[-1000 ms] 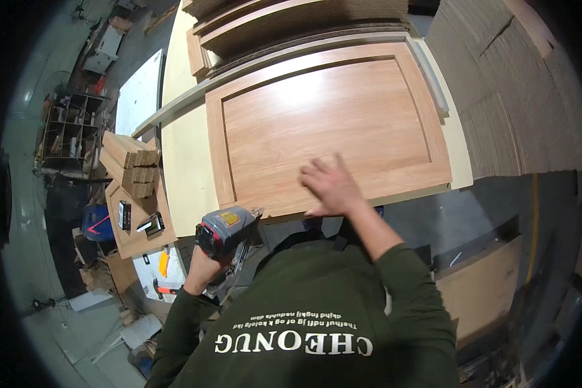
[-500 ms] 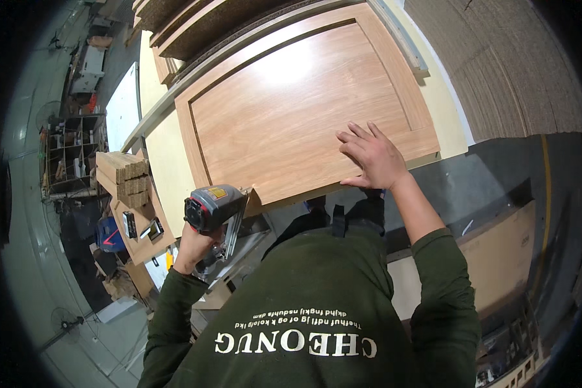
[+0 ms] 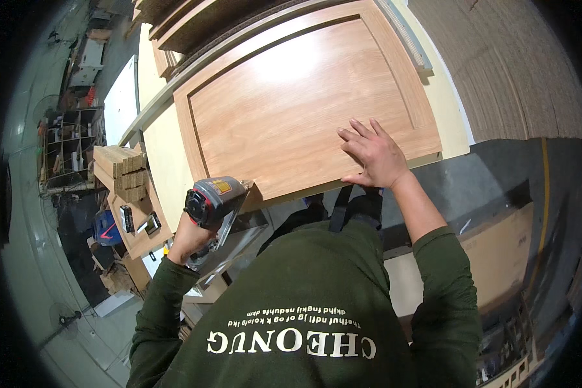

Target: Assembling wooden furniture panels using a nail gun and hammer in a manufacturing setting.

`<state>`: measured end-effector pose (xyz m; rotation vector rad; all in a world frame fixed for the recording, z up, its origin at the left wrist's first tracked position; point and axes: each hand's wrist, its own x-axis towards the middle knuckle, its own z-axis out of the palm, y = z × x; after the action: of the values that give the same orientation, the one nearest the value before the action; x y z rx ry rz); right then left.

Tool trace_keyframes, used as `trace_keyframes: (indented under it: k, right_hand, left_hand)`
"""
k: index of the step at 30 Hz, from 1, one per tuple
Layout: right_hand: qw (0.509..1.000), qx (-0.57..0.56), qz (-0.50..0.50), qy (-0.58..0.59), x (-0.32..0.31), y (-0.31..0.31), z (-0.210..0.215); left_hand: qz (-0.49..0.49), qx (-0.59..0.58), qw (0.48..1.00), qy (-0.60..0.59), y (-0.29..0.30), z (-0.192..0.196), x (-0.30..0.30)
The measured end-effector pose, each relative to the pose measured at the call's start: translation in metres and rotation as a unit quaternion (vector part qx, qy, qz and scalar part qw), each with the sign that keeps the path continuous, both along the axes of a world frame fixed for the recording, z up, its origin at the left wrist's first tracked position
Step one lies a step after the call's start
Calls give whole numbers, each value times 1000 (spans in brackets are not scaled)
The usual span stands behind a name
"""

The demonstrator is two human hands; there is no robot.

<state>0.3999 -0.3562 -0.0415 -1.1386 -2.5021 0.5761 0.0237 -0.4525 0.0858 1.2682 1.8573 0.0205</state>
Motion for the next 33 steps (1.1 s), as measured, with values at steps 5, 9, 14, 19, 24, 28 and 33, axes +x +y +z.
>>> trace_keyframes:
  k: [5, 9, 14, 19, 24, 28, 33]
  right_hand:
    - [1000, -5, 6, -9, -3, 0, 0]
    - [1000, -7, 5, -12, -3, 0, 1]
    - [1000, -5, 6, -8, -3, 3, 0]
    - [1000, 5, 9, -12, 0, 3, 1]
    - [999, 8, 19, -49, 2, 0, -6]
    - [998, -10, 28, -47, 14, 3, 0]
    - [995, 62, -71, -40, 93, 12, 19]
  left_hand:
    - [25, 109, 993, -27, -34, -6, 6]
    - [26, 117, 993, -16, -53, -5, 10]
    - [39, 101, 994, -20, -52, -7, 9]
    - [10, 122, 992, -4, -52, -4, 12]
    - [-6, 111, 994, 8, -63, -13, 9]
    - [9, 146, 989, -30, -63, -4, 35]
    - [66, 111, 985, -110, -24, 10, 94]
